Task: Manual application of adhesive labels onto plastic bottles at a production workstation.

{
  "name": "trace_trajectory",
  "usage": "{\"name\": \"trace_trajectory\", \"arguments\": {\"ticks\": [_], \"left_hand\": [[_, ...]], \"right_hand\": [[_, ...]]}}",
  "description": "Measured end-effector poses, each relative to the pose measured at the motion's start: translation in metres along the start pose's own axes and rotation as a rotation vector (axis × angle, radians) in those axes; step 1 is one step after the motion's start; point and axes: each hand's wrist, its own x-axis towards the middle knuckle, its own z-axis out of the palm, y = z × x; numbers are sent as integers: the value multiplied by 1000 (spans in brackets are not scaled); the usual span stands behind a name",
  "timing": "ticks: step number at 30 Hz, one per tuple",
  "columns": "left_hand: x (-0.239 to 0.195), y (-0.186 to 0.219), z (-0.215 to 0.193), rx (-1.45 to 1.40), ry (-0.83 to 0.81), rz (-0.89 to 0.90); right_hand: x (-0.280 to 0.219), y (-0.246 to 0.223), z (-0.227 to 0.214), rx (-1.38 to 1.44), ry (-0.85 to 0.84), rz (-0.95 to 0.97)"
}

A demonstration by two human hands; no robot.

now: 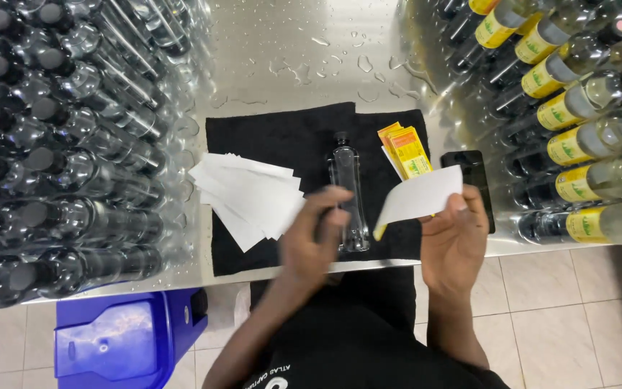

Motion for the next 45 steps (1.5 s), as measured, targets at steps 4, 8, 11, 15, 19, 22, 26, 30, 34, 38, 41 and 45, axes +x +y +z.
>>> {"name": "trace_trajectory", "arguments": {"ticks": [4, 8, 11, 15, 19, 22, 26, 30, 34, 38, 41, 45], "left_hand": [[-14, 8, 34, -137, -132, 62], [-9, -6, 37, -321, -144, -138], [-5, -19, 29, -399, -154, -274], [3, -15, 8, -393, -228, -312], [10, -3, 1, -354, -330, -309], [11, -4, -2, -319, -437, -343], [13, 12, -12, -215, -353, -249], [-21, 16, -18, 33, 40, 55], [-59, 4, -8, -119, -146, -21], [-63, -35, 2, -506, -158, -749], [-54, -48, 1, -547, 1, -789], [-27, -22, 1, -458, 139, -764]], "right_hand": [[-9, 12, 6, -18, -26, 43], [-14, 7, 20, -45, -206, 103], [-11, 8, 15, -139, -314, 85], [2, 0, 3, -661, -245, -156], [7, 17, -12, -576, -328, -21], [2, 20, -9, -795, -286, 57], [-2, 34, -25, -770, -168, -82], [-8, 40, -45, -563, -20, -116], [-16, 37, -34, -465, 43, 40], [-29, 63, -32, -351, 7, 106], [-37, 78, -30, -396, -13, 144], [-28, 83, -19, -473, -24, 139]]}}
